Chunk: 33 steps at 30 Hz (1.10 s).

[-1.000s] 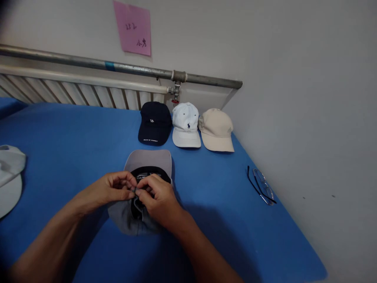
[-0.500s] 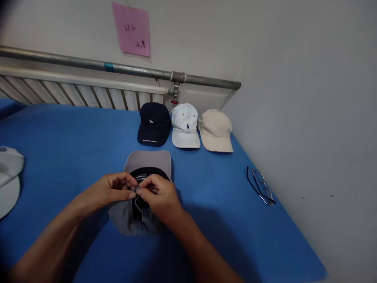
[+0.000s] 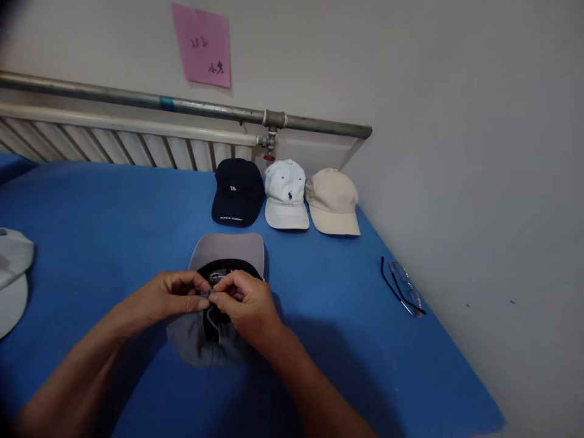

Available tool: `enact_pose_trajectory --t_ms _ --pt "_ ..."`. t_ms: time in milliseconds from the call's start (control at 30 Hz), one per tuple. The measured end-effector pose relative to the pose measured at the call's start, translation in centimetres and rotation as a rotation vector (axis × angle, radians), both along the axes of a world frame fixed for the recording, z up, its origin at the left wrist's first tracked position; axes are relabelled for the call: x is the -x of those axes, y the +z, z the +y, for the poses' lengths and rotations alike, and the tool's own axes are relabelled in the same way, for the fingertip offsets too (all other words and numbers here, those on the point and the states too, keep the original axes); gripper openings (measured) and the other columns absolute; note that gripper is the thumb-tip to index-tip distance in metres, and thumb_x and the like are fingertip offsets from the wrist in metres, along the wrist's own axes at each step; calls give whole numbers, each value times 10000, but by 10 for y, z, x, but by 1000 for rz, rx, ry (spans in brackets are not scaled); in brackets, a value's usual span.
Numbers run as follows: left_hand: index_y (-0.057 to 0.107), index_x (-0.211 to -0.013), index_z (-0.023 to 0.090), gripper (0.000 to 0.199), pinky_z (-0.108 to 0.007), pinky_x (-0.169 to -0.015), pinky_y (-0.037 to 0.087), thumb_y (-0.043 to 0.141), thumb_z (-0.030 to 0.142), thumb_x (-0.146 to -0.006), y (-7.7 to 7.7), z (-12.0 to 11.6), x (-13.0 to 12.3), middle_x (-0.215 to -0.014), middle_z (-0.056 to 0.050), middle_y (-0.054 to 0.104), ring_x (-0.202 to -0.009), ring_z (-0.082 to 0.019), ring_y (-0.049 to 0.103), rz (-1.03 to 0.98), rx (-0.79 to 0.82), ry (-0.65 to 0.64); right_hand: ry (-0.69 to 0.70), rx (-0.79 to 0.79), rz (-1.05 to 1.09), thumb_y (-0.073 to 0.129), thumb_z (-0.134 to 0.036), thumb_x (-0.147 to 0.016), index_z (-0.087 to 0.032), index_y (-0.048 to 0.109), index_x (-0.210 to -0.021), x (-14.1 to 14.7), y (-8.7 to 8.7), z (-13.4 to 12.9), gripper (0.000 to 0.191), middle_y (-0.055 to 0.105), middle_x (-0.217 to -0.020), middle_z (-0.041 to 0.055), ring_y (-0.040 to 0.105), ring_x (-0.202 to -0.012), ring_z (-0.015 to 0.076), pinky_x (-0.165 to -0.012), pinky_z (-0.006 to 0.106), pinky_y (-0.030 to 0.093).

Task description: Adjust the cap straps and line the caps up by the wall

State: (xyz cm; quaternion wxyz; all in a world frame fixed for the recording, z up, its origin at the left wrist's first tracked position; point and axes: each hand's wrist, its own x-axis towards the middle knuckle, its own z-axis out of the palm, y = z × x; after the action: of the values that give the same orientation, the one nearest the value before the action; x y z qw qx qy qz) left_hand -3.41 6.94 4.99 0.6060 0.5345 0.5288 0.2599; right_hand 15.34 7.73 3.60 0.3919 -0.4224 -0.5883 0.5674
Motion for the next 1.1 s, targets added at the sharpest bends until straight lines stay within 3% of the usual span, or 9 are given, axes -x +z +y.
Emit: enact_pose_trajectory --t_ms 167,300,400,467,567,767,1100 --pt "657 -799 170 259 -219 -487 241 755 383 -690 1 0 0 -543 80 408 -506 -76 321 15 -12 -10 49 74 12 694 -262 -734 -181 652 -720 -1 2 1 93 602 -641 -27 558 -525 93 -529 231 454" --pt "666 -794 178 235 -222 -484 273 740 385 -711 0 0 0 -545 64 452 -513 -87 379 23 -23 -16 101 -61 -84 641 -182 -754 -190 680 -772 -6 4 2 44 629 -742 -7 583 -616 105 -582 236 471" --pt "675 -803 187 236 -232 -518 353 733 396 -710 -1 0 0 -606 27 557 -586 -123 504 -10 -37 5 116 -183 -178 650 -119 -720 -220 698 -898 -8 4 1 210 637 -868 -3 555 -658 98 -609 230 465" --pt "677 -811 185 244 -242 -551 396 733 398 -705 -1 0 0 -654 8 606 -646 -146 556 -31 -35 14 142 -202 -203 666 -114 -710 -239 695 -976 -7 3 1 295 634 -905 -7 526 -633 88 -589 223 452" --pt "661 -803 183 243 -255 -590 428 741 388 -698 -2 0 0 -694 1 632 -685 -154 580 -45 -30 44 153 -181 -185 644 -111 -736 -238 694 -937 -4 2 -1 243 637 -834 -19 525 -623 93 -582 222 440" --pt "602 -758 168 252 -251 -594 408 748 367 -704 0 0 0 -675 19 600 -627 -118 536 -87 11 58 108 -184 -178 674 -130 -727 -225 672 -904 -1 0 -3 201 578 -696 -46 504 -598 99 -569 223 420" --pt "556 -718 156 280 -207 -511 275 721 382 -725 0 -1 -1 -623 50 488 -551 -75 383 -104 84 43 149 -343 -200 645 -93 -729 -208 651 -904 0 -1 -5 210 623 -829 -8 556 -683 115 -625 233 453"
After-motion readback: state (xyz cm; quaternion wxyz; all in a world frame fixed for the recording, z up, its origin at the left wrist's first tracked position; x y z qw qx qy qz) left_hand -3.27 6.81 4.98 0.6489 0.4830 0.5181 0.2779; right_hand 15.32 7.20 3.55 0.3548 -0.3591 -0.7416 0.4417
